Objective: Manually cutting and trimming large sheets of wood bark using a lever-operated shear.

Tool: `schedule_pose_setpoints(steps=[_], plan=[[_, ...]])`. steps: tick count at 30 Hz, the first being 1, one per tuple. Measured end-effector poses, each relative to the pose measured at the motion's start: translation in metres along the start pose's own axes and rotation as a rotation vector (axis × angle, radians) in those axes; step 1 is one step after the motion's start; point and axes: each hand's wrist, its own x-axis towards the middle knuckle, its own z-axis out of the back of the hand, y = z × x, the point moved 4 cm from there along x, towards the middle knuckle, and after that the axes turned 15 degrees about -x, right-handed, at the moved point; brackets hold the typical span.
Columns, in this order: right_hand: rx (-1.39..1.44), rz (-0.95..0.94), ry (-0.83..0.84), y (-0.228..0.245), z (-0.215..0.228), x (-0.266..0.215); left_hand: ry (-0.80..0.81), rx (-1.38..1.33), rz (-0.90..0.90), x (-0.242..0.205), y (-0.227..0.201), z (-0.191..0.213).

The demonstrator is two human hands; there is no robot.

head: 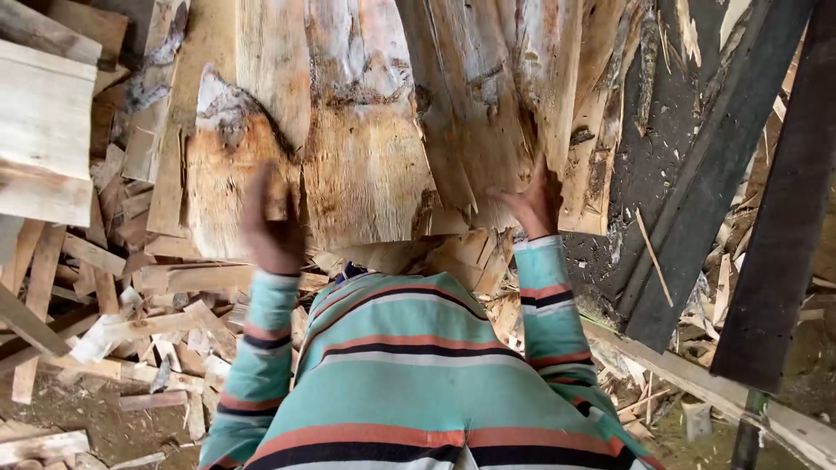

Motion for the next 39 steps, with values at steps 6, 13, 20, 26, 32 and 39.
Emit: schedule_pose_setpoints(steps=[6,13,20,26,32,39], plan=[[-0.251,0.237,-0.028,0.017,-0.001,-0.028,0.544,-0.263,0.287,-0.016,-0.011,-0.138],[-0.281,0.302,-0.007,0.030,-0.018,-0.080,0.503,-0.215,0.240,-0.006,0.016,-0.214],[-0.337,0.405,-0.149,0.028,0.013,-0.135,0.520,-0.491,0.283,-0.047,-0.044,-0.245],[-0.555,-0.091,-0.138,-0.085,0.044,-0.220,0.665,-0.209,-0.035,-0.154,-0.195,-0.290],[0.404,0.211,-0.431,-0.225,0.084,-0.279,0.912,-0.228,-0.098,-0.259,-0.300,-0.313],[1.256,-0.088,-0.334,-0.324,0.041,-0.305,0.828,-0.289,0.060,-0.385,-0.090,-0.351]])
